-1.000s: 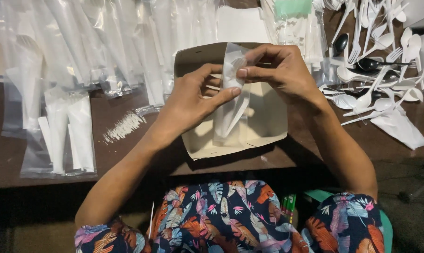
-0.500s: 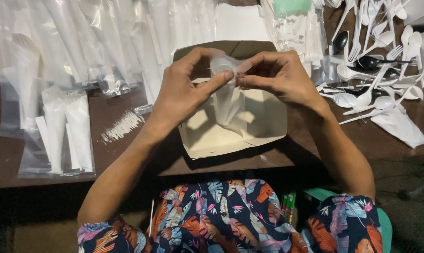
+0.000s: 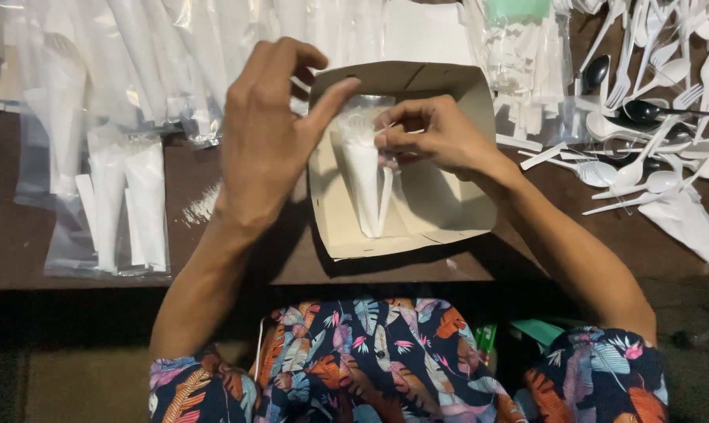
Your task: Wrapping plastic forks and spoons in paper sleeves and organizing them into a cardboard box.
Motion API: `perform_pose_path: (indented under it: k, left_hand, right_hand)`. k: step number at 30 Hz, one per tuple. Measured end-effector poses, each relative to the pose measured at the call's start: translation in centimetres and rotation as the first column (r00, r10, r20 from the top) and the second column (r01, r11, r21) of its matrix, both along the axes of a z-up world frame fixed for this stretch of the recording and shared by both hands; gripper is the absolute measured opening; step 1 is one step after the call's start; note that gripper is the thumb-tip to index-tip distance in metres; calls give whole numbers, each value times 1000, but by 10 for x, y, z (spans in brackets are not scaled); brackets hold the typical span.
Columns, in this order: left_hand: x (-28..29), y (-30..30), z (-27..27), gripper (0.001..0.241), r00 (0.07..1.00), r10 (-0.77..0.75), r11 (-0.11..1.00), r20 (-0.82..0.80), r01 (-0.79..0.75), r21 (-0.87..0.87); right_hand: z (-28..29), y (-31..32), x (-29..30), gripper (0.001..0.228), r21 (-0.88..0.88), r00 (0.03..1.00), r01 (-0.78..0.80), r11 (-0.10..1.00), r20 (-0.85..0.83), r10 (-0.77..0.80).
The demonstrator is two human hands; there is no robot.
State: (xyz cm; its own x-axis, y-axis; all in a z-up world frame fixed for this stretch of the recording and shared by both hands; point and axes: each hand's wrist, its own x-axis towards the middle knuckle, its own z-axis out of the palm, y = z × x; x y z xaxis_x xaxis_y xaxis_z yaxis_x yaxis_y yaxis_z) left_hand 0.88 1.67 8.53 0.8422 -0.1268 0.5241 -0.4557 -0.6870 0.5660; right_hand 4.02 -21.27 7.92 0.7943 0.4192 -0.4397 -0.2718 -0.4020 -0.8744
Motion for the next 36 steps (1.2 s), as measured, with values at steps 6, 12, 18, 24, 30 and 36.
perform_pose_path:
  k: [6, 12, 18, 24, 30, 36]
  left_hand:
    - [-16, 19, 6, 42, 805, -73, 993, -589, 2, -120]
    - [-8, 6, -14, 40, 815, -164, 978, -556, 61, -198]
    - [-8, 10, -20, 43, 821, -255, 961, -510, 154, -232]
    - [-4, 0, -20, 46, 818, -206, 969, -537, 93, -228]
    - [-9, -7, -9, 45, 808, -224, 967, -545, 115, -227]
    - [-9, -27, -33, 46, 832, -311, 949, -460, 245, -198]
  right_hand:
    - [-25, 22, 13, 28, -25, 999, 36, 999, -7, -36]
    - [-4, 35, -10, 46, -317, 951, -63, 946, 268, 153]
    - [-13, -50, -19, 60, -593, 459, 363, 718, 785, 416]
    - [-3, -100, -32, 49, -575, 765, 266, 774, 615, 194]
    - [30, -98, -46, 38, -411, 814, 276, 869, 580, 16]
    - [25, -109, -50, 38, -298, 880, 319, 900, 446, -164]
